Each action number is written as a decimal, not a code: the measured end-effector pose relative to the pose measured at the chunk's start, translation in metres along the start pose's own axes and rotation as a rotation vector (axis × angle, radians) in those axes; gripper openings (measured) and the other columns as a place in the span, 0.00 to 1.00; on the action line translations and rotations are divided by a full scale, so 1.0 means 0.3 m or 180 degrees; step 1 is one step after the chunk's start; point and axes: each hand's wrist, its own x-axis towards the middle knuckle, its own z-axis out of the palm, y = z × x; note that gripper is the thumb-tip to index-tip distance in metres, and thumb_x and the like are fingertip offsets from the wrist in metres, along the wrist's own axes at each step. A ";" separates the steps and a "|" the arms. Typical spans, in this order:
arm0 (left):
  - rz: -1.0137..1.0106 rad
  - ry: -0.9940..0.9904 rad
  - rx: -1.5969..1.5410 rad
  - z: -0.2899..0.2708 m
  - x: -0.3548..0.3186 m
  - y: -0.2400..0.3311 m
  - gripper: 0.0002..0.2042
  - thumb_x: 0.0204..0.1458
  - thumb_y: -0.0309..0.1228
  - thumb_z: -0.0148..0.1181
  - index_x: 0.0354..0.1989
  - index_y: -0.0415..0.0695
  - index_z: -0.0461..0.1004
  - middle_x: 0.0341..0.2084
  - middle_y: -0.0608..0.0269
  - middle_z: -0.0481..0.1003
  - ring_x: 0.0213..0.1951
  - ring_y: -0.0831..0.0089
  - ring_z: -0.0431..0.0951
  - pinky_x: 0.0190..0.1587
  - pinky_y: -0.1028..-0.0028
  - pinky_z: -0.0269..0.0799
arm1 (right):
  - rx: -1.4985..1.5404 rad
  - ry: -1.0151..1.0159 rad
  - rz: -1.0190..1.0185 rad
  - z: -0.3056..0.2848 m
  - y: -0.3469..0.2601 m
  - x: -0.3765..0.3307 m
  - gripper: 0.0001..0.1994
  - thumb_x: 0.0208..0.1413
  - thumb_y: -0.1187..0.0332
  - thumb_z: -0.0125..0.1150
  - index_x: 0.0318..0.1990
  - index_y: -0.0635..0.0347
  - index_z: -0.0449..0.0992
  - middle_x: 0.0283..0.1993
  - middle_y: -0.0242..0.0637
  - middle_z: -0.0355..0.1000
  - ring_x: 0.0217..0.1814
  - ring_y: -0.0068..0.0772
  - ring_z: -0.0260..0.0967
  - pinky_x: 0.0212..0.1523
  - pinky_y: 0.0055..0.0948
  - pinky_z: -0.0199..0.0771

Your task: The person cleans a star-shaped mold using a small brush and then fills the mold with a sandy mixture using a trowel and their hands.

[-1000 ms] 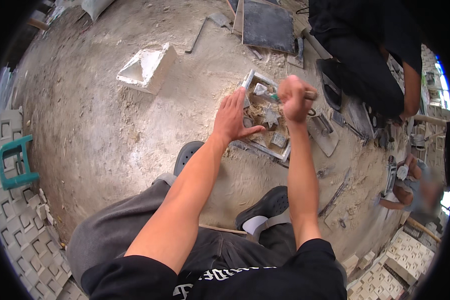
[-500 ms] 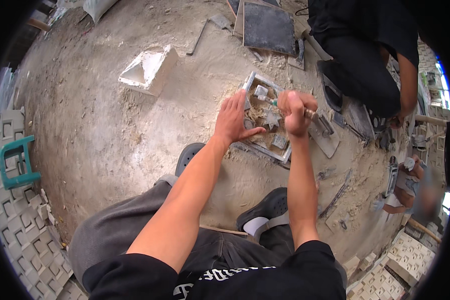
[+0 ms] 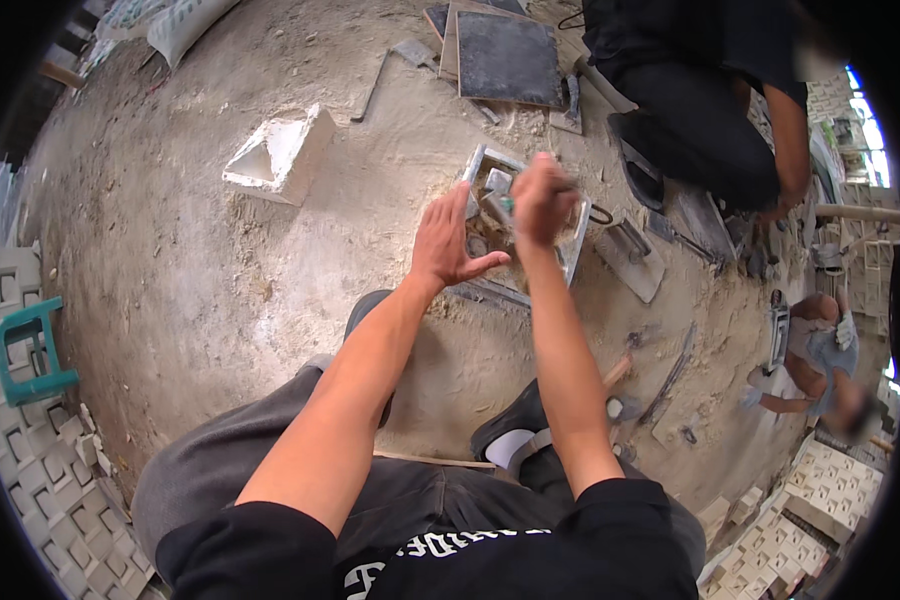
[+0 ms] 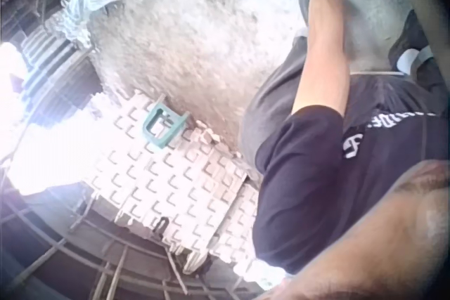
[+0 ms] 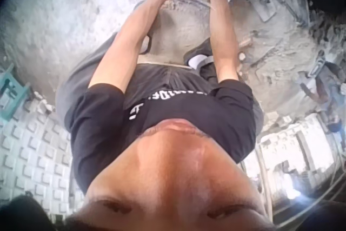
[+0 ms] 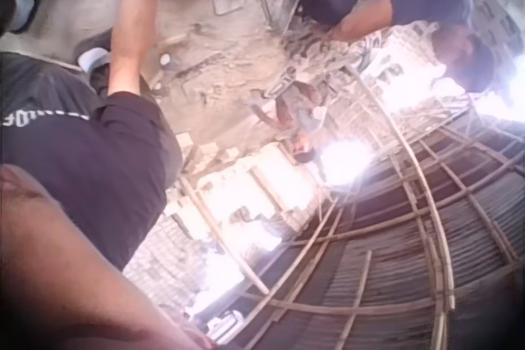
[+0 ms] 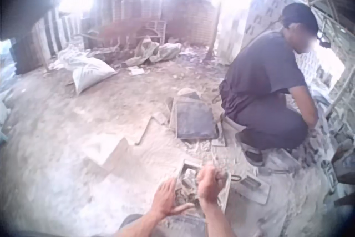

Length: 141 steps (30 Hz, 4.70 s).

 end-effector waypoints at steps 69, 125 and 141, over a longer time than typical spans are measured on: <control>-0.0526 -0.1049 -0.0052 -0.004 -0.026 -0.033 0.69 0.30 0.74 0.65 0.75 0.46 0.35 0.69 0.38 0.51 0.66 0.46 0.63 0.65 0.56 0.61 | 0.0461 0.0060 0.0504 0.019 0.004 -0.067 0.25 0.64 0.60 0.53 0.12 0.53 0.61 0.11 0.25 0.59 0.12 0.17 0.53 0.15 0.25 0.51; -0.0724 -0.0605 0.0023 -0.041 -0.048 -0.033 0.64 0.34 0.68 0.68 0.72 0.36 0.43 0.62 0.41 0.62 0.59 0.48 0.69 0.58 0.58 0.69 | 0.1552 -0.0717 0.0549 -0.056 -0.135 0.074 0.21 0.58 0.71 0.50 0.13 0.53 0.53 0.11 0.26 0.50 0.11 0.18 0.41 0.14 0.27 0.40; -0.0615 -0.0593 0.0011 0.002 -0.020 0.015 0.64 0.34 0.69 0.68 0.72 0.38 0.42 0.62 0.43 0.62 0.59 0.48 0.69 0.57 0.57 0.70 | 0.0632 -0.1370 -0.0019 -0.091 0.106 0.060 0.23 0.64 0.67 0.50 0.14 0.57 0.60 0.12 0.25 0.56 0.13 0.16 0.48 0.15 0.25 0.46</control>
